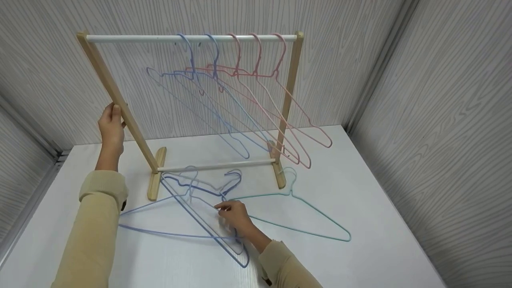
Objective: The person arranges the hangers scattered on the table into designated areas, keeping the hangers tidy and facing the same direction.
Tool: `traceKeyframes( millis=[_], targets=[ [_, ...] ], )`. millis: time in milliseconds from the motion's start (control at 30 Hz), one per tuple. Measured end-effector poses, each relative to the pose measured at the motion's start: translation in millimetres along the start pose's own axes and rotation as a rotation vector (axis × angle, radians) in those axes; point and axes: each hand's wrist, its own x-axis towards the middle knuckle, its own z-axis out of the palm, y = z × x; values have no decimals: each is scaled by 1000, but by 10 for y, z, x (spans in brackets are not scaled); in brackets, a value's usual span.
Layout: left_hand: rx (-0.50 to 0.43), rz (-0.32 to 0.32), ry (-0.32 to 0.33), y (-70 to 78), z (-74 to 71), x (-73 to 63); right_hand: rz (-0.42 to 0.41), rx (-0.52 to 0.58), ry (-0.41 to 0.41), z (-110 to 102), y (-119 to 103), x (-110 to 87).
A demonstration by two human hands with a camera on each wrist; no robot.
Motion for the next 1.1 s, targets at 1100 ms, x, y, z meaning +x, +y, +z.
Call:
traceKeyframes(
  millis=[1100],
  targets=[
    [7,25,-5,-23,-3,2,-143,31,172,-367,-1067,-368]
  ],
)
